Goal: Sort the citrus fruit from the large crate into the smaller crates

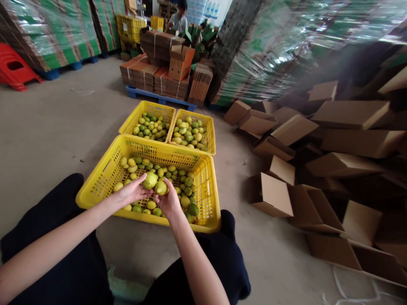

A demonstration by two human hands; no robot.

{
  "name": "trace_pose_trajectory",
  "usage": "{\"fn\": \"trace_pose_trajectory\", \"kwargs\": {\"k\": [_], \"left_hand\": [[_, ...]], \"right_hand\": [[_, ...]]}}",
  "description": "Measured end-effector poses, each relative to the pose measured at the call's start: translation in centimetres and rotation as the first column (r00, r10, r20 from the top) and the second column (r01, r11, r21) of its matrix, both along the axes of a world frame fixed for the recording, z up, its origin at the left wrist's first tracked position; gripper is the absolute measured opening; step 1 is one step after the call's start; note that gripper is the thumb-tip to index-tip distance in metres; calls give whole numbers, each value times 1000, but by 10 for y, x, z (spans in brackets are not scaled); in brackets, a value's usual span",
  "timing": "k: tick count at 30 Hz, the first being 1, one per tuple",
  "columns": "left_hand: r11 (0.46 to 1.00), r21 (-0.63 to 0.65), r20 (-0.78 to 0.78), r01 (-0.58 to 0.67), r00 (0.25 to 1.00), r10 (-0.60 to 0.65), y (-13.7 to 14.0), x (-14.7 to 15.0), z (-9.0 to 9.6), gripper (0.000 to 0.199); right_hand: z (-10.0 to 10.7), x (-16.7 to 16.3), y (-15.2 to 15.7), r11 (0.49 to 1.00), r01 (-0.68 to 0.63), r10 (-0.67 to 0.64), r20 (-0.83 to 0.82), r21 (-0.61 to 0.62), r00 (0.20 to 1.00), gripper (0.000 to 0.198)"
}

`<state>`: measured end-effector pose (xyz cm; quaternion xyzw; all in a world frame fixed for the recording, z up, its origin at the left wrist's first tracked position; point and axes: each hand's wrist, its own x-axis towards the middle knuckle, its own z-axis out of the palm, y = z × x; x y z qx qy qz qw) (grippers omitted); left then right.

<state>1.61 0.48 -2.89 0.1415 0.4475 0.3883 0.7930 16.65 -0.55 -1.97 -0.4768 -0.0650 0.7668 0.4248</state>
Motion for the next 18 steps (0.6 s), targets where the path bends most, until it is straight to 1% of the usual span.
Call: {"fn": "trace_pose_trajectory", "kwargs": {"k": [1, 2, 3, 4, 5, 6, 7, 8, 9, 10, 11, 12, 13, 14, 16, 18], "left_hand": [[999, 42, -34, -10, 999, 11, 0, -1, 2, 26], [993, 118, -83, -19, 996, 28, -1, -2, 4, 30], [974, 226, -149, -18, 987, 53, -2, -4, 5, 36], [935, 354, -229, 2, 970, 85, -2, -6, 7, 44], [875, 481, -313, 44, 941, 125, -3, -8, 9, 51], [803, 588, -385, 99, 907, 170, -3, -10, 10, 58], [733, 664, -431, 148, 877, 213, -4, -12, 11, 62], [677, 713, -452, 182, 858, 244, -4, -14, 12, 64], [636, 746, -451, 197, 853, 264, -4, -15, 11, 63], [611, 766, -438, 198, 857, 272, -4, -16, 11, 60], [597, 779, -421, 191, 865, 272, -4, -17, 10, 57], [591, 786, -406, 184, 874, 268, -4, -17, 9, 55], [589, 788, -395, 180, 882, 258, -4, -17, 7, 53], [589, 788, -386, 177, 888, 249, -3, -17, 6, 52], [592, 790, -371, 162, 894, 250, -2, -19, 6, 53], [601, 786, -364, 141, 892, 267, 0, -20, 8, 55]], "right_hand": [[-1, 1, 0, 999, -16, 14, 61, 29, 998, 25], [-2, 2, 1, 997, -20, 8, 145, 81, 989, 27], [-3, 3, 1, 987, -18, -22, 247, 159, 969, 33], [-3, 5, 1, 965, -20, -75, 350, 261, 934, 41], [-2, 7, 1, 926, -39, -140, 438, 376, 888, 49], [-1, 10, 0, 871, -84, -200, 504, 485, 840, 54], [0, 12, 0, 805, -153, -244, 555, 573, 795, 57], [1, 15, -1, 738, -229, -280, 596, 635, 752, 56], [2, 17, -2, 675, -296, -320, 630, 676, 708, 54], [3, 19, -3, 628, -347, -364, 657, 697, 661, 52], [3, 20, -3, 599, -379, -404, 674, 706, 618, 50], [3, 20, -4, 585, -392, -433, 682, 710, 589, 49], [2, 20, -4, 580, -393, -444, 682, 713, 582, 48], [1, 20, -5, 583, -388, -434, 677, 714, 594, 49], [-1, 18, -4, 602, -356, -385, 650, 715, 655, 52], [-2, 17, -3, 633, -290, -347, 597, 718, 723, 56]]}}
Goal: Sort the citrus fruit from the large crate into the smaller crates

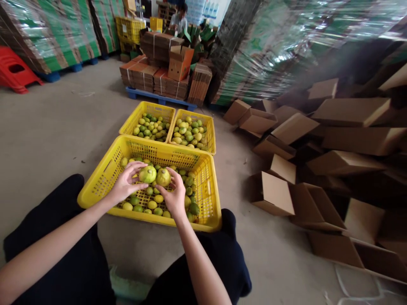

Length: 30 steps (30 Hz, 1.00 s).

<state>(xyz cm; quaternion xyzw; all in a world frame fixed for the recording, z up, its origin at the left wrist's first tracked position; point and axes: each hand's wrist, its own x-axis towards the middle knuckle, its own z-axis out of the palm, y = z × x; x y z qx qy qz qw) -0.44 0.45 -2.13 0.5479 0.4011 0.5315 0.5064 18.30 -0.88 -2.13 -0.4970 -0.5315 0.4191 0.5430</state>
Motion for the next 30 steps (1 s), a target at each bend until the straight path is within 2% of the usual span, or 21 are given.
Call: {"fn": "trace_pose_trajectory", "kwargs": {"k": [2, 5, 10, 13, 16, 19, 23, 27, 29, 30], "left_hand": [[999, -39, 24, -1, 1000, 2, 2, -2, 4, 57], [986, -153, 98, 61, 994, -46, 5, -6, 12, 60], [961, -274, 266, 27, 963, 48, 8, -8, 11, 46], [939, -338, 317, 65, 947, 49, 7, -2, 6, 50], [930, -368, 218, -15, 971, 102, 3, 5, 2, 63], [914, -385, 42, -131, 986, 160, 0, 10, 1, 60], [909, -412, -18, -69, 998, 68, -4, 11, 5, 53], [852, -521, -55, -52, 998, 27, -5, 9, 7, 56], [825, -564, -47, -50, 998, 29, -4, 8, 7, 60], [830, -557, -22, -38, 999, 31, -3, 7, 6, 61]], "right_hand": [[1, -1, 1, 999, -17, 10, -124, -49, 992, 55], [4, 0, 1, 988, -99, 62, -279, -120, 958, 50], [10, 1, 1, 979, -128, 69, -332, -161, 941, 49], [11, -2, 0, 958, -200, 102, -406, -207, 908, 49], [11, -11, -6, 907, -303, 125, -501, -293, 856, 48], [11, -22, -16, 842, -404, 145, -571, -358, 808, 44], [12, -30, -28, 786, -439, 124, -585, -434, 801, 41], [10, -25, -23, 783, -414, 64, -603, -463, 795, 40], [8, -22, -17, 816, -358, 16, -602, -454, 799, 39], [7, -20, -15, 846, -305, 0, -573, -438, 820, 38]]}}
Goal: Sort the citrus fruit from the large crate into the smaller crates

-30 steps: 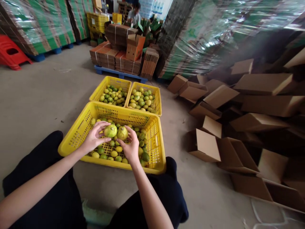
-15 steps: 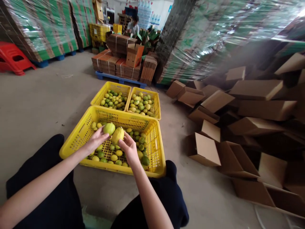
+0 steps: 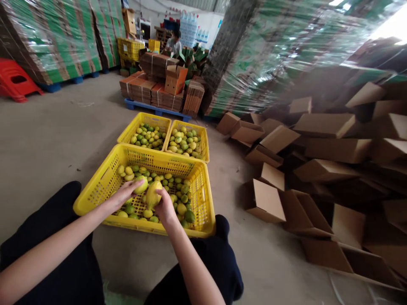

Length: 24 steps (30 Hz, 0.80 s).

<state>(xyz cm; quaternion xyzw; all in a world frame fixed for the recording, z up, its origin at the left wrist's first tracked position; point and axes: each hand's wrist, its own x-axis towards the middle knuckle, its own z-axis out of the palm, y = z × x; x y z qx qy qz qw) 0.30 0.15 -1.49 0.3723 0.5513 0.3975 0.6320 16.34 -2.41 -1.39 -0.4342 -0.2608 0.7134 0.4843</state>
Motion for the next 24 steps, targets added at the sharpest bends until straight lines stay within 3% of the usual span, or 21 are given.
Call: {"fn": "trace_pose_trajectory", "kwargs": {"k": [3, 7, 10, 14, 16, 18, 21, 24], "left_hand": [[989, 147, 95, -20, 995, 6, 2, 0, 1, 65], [937, 341, 149, -70, 989, 20, 2, 2, 3, 65], [886, 456, 169, -77, 986, -1, 0, 1, 5, 60], [836, 548, 131, -31, 990, -50, -4, -3, 11, 55], [846, 532, 136, 2, 987, -88, -6, -4, 13, 56], [877, 480, 171, 25, 978, -121, -8, -4, 12, 47], [942, 337, 290, -2, 952, -102, -10, 0, 4, 41], [977, 190, 451, -94, 893, -2, -9, 5, -4, 40]], "right_hand": [[0, 7, 1, 957, 129, -196, 253, 258, 947, 41], [6, 14, -3, 795, 51, -434, 509, 604, 743, 49], [8, 14, -4, 705, -8, -524, 529, 709, 667, 38], [7, 12, -3, 673, -8, -533, 492, 739, 688, 34], [6, 11, -4, 699, 32, -485, 441, 714, 756, 39], [5, 10, -7, 776, 49, -363, 382, 629, 850, 43], [0, 7, -11, 916, 8, -132, 282, 400, 950, 38], [-4, 6, -5, 990, 21, -32, 73, 142, 997, 36]]}}
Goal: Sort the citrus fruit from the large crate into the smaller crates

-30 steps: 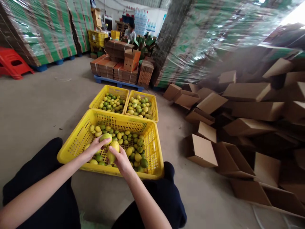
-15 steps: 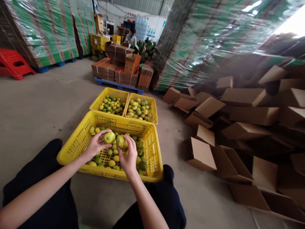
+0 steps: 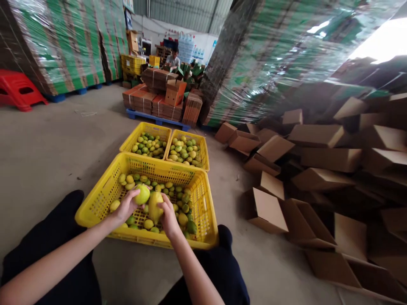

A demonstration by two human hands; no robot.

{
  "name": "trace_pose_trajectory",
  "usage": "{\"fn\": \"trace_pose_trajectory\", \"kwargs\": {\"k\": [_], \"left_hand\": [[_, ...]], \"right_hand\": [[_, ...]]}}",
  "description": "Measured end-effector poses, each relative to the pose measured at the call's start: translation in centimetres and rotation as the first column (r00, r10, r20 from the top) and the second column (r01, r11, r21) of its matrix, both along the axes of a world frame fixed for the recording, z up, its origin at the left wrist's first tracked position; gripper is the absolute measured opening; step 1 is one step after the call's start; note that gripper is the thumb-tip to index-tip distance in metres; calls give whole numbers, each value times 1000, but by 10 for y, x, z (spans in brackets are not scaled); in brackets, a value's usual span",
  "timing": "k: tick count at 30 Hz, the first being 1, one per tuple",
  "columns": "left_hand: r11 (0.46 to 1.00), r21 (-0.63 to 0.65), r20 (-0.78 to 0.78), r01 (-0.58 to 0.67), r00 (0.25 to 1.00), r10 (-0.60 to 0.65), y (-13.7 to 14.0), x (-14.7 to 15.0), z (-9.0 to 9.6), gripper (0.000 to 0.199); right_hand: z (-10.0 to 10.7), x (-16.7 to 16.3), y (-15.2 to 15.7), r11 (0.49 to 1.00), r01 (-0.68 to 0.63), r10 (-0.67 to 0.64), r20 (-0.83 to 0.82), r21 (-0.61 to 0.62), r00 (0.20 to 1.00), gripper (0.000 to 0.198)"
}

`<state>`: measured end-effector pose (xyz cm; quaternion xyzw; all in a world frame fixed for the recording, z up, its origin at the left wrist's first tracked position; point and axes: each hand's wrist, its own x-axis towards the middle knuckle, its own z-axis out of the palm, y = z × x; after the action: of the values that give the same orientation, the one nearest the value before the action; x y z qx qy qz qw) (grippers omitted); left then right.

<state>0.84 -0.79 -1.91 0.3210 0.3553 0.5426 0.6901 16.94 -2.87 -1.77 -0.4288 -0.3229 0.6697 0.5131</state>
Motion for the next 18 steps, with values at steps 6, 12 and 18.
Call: {"fn": "trace_pose_trajectory", "kwargs": {"k": [6, 12, 18], "left_hand": [[998, -19, 200, 64, 978, -59, 19, 10, 10, 31], [975, -214, 504, -60, 848, 163, 24, 42, 9, 9], [933, -303, 549, -197, 763, 340, 1, 57, -28, 13]], "right_hand": [[3, 12, 24, 996, -52, 28, -288, -73, 957, 33], [-19, 7, 20, 984, 179, -166, -398, -4, 902, 37], [-44, -8, 10, 947, 312, -314, -440, -79, 841, 43]]}}
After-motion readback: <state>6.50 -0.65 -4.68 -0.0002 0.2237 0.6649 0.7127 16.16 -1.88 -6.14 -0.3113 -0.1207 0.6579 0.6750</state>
